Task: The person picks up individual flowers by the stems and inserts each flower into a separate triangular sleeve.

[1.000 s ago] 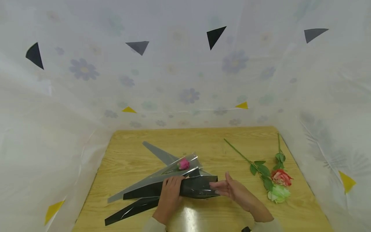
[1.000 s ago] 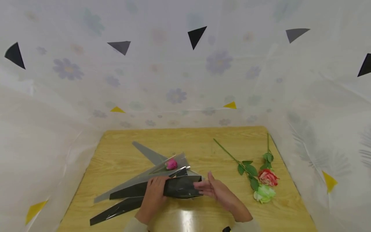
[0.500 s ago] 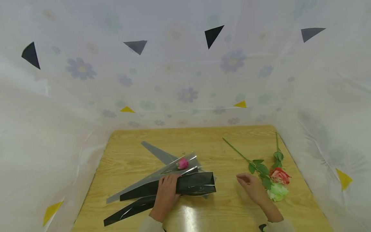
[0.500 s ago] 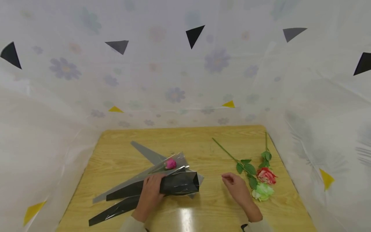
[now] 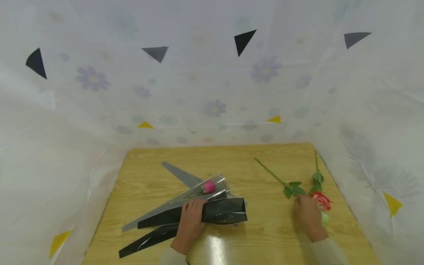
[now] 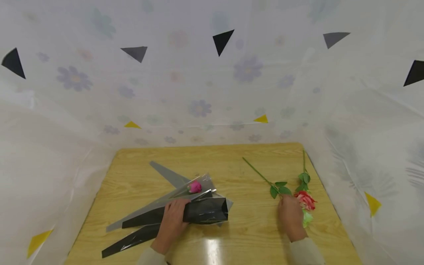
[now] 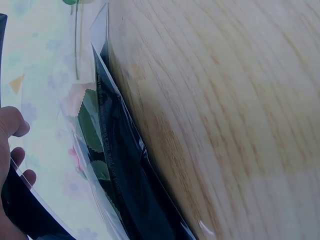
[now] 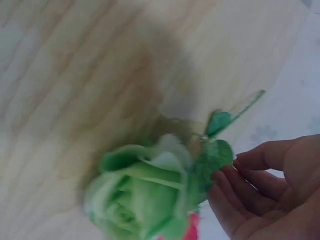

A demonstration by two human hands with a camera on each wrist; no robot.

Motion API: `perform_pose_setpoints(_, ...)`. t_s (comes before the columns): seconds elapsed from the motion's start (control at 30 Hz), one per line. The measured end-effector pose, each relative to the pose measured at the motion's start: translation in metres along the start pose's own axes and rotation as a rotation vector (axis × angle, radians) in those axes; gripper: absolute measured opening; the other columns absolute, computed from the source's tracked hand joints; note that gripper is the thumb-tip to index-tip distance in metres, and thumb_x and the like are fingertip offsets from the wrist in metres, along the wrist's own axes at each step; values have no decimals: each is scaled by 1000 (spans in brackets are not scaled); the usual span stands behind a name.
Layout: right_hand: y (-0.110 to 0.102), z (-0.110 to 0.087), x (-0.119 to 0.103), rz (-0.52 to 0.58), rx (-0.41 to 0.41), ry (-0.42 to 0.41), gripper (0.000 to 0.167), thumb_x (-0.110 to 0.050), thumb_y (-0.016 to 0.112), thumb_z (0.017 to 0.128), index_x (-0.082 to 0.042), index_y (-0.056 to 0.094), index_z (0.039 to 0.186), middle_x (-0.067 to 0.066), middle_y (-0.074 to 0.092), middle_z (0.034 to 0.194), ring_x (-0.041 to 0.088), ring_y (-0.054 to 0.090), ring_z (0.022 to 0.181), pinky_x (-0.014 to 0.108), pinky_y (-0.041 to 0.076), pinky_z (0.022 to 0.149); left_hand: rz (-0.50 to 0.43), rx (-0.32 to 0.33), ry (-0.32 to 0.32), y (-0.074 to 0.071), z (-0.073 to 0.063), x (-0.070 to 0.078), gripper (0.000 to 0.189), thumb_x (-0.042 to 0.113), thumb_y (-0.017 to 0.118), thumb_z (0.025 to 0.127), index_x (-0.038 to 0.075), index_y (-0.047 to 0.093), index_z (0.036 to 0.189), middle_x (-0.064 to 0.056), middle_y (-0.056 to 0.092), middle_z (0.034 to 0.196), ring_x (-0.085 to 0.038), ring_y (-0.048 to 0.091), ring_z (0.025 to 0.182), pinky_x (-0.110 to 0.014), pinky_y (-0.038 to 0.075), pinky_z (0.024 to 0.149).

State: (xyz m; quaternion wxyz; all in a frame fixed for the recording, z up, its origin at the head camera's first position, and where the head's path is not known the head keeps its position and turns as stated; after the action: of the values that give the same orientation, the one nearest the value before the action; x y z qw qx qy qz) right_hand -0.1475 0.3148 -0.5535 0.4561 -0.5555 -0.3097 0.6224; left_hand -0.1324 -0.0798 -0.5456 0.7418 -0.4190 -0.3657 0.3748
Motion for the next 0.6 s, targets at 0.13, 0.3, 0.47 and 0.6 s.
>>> perform_pose_setpoints(0.13,5,0,12,0,48,-16,20,4,54,81,13,62,96,27,60,85,44,58,77,54,45,64,9,-12,2,-1,-1,0,63,14,80,59,16,50,115,-2,55,108,-22,49,104,-43,34,90)
perform_pose_setpoints(0.3,4,-6,28,-15,88,34,21,1,56,80,11,58,98,28,52,96,46,54,80,56,44,61,-7,-6,15,-3,-1,0,69,12,82,55,15,50,116,-2,55,109,-23,49,104,-43,34,90)
perform_pose_setpoints(0.47,0,-4,32,-62,126,-20,14,3,57,78,11,56,90,28,53,90,46,53,80,57,44,60,-9,23,23,-3,0,-2,71,10,82,53,14,50,116,-2,55,108,-23,49,103,-43,34,88)
perform_pose_setpoints(0.6,3,-3,32,-80,91,-62,8,5,58,76,10,58,83,24,56,85,45,54,79,57,44,63,-16,30,31,-4,0,-2,69,11,82,55,14,50,116,-3,55,108,-23,49,103,-44,34,87)
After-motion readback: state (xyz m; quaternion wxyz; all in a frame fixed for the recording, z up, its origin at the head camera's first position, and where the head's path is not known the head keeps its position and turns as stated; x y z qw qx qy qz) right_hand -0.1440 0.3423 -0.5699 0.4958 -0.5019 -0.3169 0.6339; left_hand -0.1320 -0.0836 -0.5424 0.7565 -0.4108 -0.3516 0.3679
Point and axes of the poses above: each hand's wrist, its own z-axis towards the middle knuckle, its own y-axis out of the palm, x = y × z, the point moved 8 cm from there along z, towards the middle knuckle
